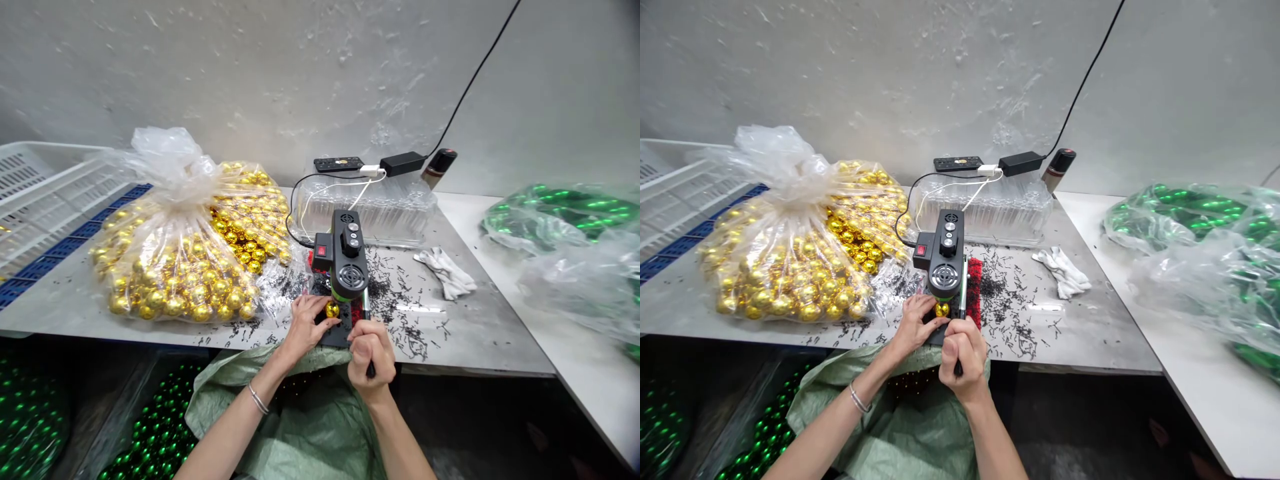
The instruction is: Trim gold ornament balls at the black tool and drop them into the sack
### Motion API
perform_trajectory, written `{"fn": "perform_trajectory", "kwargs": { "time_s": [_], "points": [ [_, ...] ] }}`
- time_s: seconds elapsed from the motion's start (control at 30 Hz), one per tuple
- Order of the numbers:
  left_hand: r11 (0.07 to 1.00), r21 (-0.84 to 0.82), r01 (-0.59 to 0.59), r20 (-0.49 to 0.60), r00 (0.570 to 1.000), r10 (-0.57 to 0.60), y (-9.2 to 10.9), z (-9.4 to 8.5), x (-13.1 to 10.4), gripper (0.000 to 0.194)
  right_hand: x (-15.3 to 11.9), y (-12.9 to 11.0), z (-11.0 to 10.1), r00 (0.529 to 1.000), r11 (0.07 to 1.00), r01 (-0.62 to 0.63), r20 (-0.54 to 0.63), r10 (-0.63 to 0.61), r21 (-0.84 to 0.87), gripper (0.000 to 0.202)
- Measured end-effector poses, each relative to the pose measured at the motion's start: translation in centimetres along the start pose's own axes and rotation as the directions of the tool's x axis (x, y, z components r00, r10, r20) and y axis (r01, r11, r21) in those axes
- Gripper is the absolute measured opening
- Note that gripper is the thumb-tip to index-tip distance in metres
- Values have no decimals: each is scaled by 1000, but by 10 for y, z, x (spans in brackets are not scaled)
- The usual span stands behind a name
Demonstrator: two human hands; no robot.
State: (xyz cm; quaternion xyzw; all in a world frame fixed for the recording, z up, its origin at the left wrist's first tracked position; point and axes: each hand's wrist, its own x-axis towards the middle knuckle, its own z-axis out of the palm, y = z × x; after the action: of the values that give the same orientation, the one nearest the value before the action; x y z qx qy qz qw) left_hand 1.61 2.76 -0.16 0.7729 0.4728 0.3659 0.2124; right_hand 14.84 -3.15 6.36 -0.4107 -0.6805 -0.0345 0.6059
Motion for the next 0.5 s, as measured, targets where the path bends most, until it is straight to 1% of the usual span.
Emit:
{"fn": "perform_trajectory", "kwargs": {
  "time_s": [0.13,0.3,0.5],
  "points": [
    [1000,6,-13,-15,1000,13,-1,2,0,37,-10,7,4,1000,1000,14,-28,-14,-21,27],
    [1000,7,-7,-3,1000,7,-2,2,0,37,-23,19,12,994,999,35,-99,-34,11,30],
    [1000,9,9,7,1000,-9,-1,1,-1,33,-25,23,15,992,999,35,-124,-32,18,31]
  ]
}}
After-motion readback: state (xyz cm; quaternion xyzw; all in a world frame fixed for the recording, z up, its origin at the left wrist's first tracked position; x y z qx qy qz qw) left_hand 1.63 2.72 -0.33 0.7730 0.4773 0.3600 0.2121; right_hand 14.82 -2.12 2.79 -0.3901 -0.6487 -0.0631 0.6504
